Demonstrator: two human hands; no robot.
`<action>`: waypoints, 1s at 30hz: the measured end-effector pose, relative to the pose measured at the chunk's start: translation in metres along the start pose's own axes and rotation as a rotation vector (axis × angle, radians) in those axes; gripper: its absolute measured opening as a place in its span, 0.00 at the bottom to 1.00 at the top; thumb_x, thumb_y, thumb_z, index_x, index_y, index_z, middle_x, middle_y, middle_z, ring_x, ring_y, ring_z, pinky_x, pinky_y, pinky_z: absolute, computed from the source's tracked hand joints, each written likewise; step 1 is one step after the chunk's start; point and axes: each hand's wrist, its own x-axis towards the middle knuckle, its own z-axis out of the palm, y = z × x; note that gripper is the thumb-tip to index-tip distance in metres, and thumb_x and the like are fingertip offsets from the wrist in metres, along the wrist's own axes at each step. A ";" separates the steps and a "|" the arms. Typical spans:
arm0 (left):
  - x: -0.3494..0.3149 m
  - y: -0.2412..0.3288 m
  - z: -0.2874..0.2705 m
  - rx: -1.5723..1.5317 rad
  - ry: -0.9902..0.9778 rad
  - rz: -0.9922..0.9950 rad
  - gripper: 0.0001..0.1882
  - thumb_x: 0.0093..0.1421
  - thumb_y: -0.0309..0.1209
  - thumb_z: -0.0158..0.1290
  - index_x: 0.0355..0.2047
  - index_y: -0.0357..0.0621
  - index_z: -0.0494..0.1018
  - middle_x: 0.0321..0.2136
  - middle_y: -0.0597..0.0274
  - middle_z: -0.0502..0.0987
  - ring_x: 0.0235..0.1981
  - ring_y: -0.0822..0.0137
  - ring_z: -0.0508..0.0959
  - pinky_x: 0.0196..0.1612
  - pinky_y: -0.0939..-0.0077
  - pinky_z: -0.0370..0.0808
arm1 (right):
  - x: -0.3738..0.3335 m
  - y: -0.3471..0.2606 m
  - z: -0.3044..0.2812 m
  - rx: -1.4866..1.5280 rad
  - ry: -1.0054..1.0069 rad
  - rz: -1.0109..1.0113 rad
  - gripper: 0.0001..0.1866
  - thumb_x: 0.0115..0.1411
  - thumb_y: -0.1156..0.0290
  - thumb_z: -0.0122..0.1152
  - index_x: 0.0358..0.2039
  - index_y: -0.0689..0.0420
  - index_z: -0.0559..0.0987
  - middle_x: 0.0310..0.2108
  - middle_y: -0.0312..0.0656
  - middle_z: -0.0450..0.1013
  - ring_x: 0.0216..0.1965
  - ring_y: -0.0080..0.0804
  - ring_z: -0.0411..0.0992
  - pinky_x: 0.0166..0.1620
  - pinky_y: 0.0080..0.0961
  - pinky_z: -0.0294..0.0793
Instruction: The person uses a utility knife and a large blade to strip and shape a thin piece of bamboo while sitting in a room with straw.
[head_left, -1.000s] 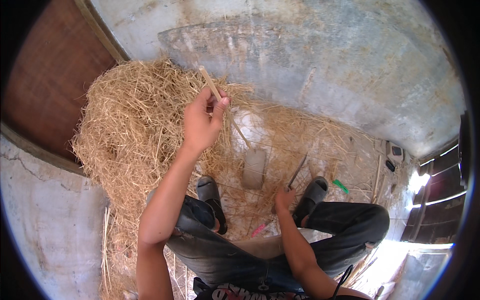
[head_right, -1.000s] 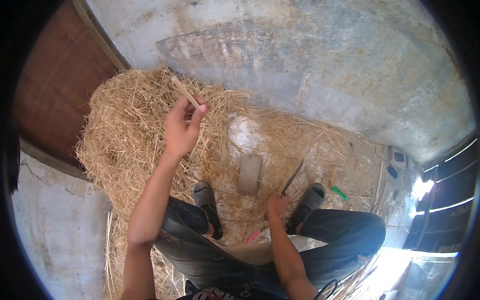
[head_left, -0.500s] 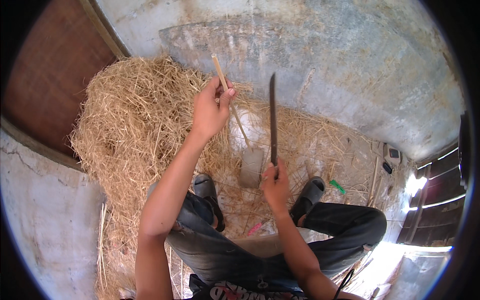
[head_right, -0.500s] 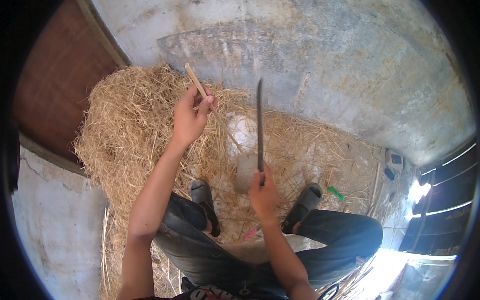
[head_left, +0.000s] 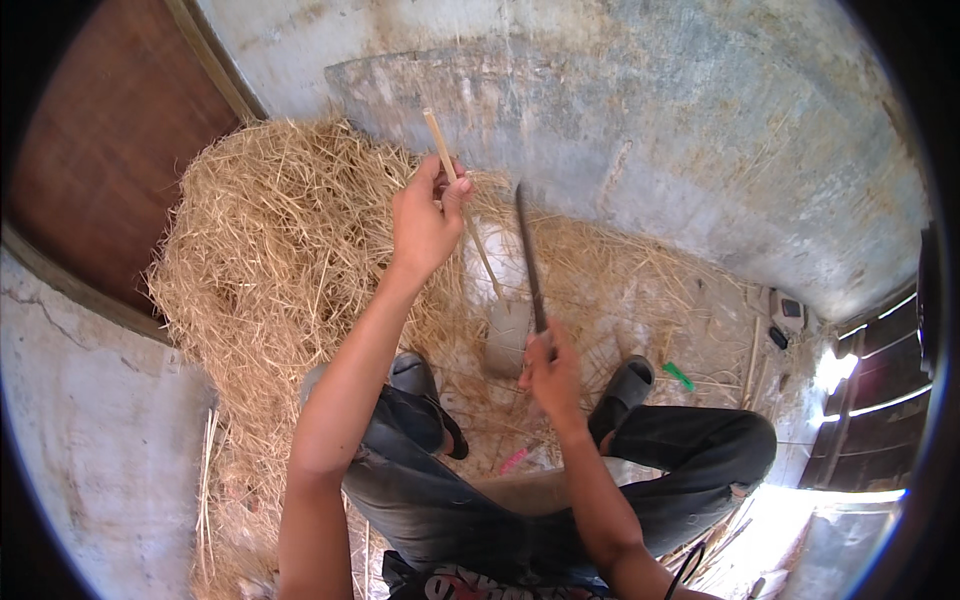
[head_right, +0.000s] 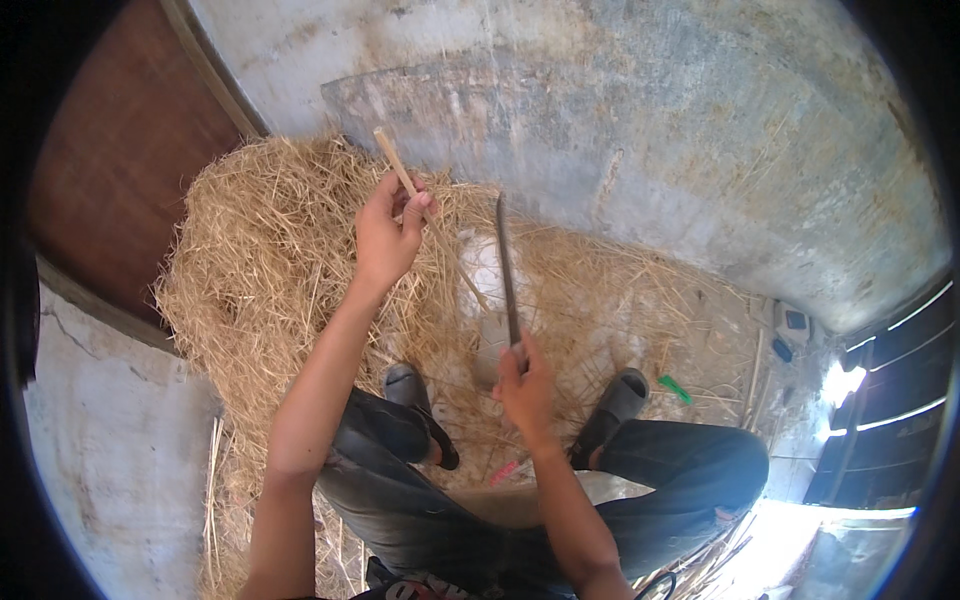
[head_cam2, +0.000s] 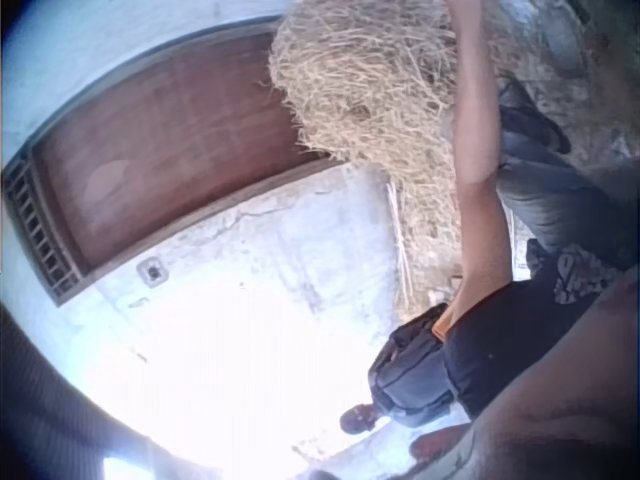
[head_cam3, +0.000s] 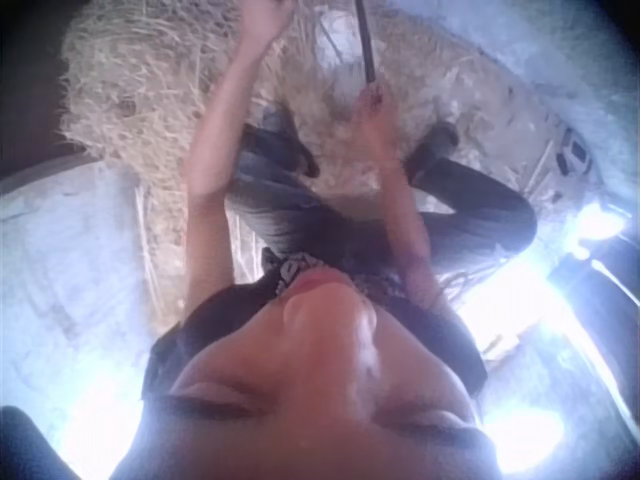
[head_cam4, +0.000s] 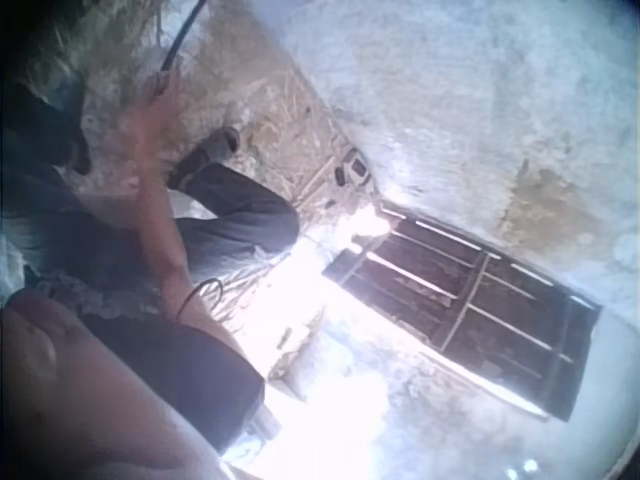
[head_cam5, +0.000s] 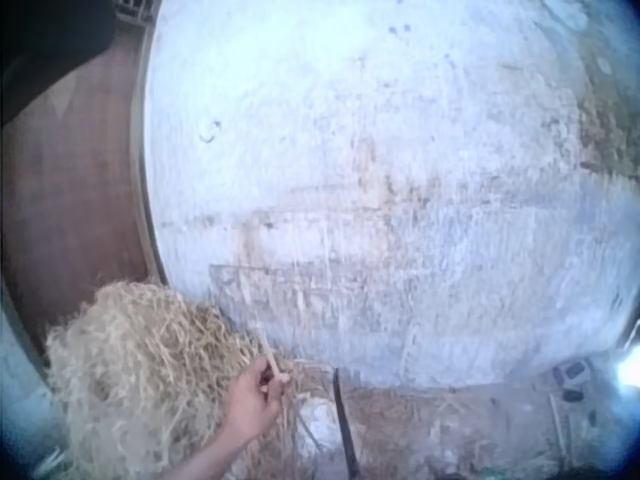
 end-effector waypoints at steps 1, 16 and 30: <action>0.002 0.000 0.000 -0.003 0.006 0.000 0.06 0.68 0.24 0.52 0.43 0.37 0.70 0.30 0.58 0.81 0.34 0.71 0.82 0.39 0.74 0.79 | 0.005 -0.032 0.004 0.066 0.024 -0.127 0.27 0.69 0.71 0.55 0.66 0.66 0.63 0.26 0.33 0.67 0.19 0.16 0.65 0.21 0.17 0.67; -0.005 -0.021 -0.005 -0.003 -0.011 -0.069 0.05 0.67 0.23 0.52 0.42 0.37 0.70 0.28 0.60 0.81 0.33 0.71 0.82 0.38 0.74 0.79 | -0.009 0.096 -0.018 -0.284 0.092 0.043 0.31 0.68 0.69 0.57 0.69 0.60 0.60 0.25 0.32 0.68 0.21 0.19 0.67 0.20 0.23 0.68; 0.010 -0.004 0.004 -0.065 -0.086 -0.036 0.06 0.68 0.23 0.51 0.44 0.38 0.70 0.31 0.59 0.80 0.36 0.70 0.83 0.39 0.74 0.81 | -0.006 0.110 -0.030 -0.789 0.143 -0.378 0.24 0.62 0.66 0.62 0.55 0.64 0.72 0.27 0.45 0.77 0.26 0.33 0.75 0.34 0.31 0.74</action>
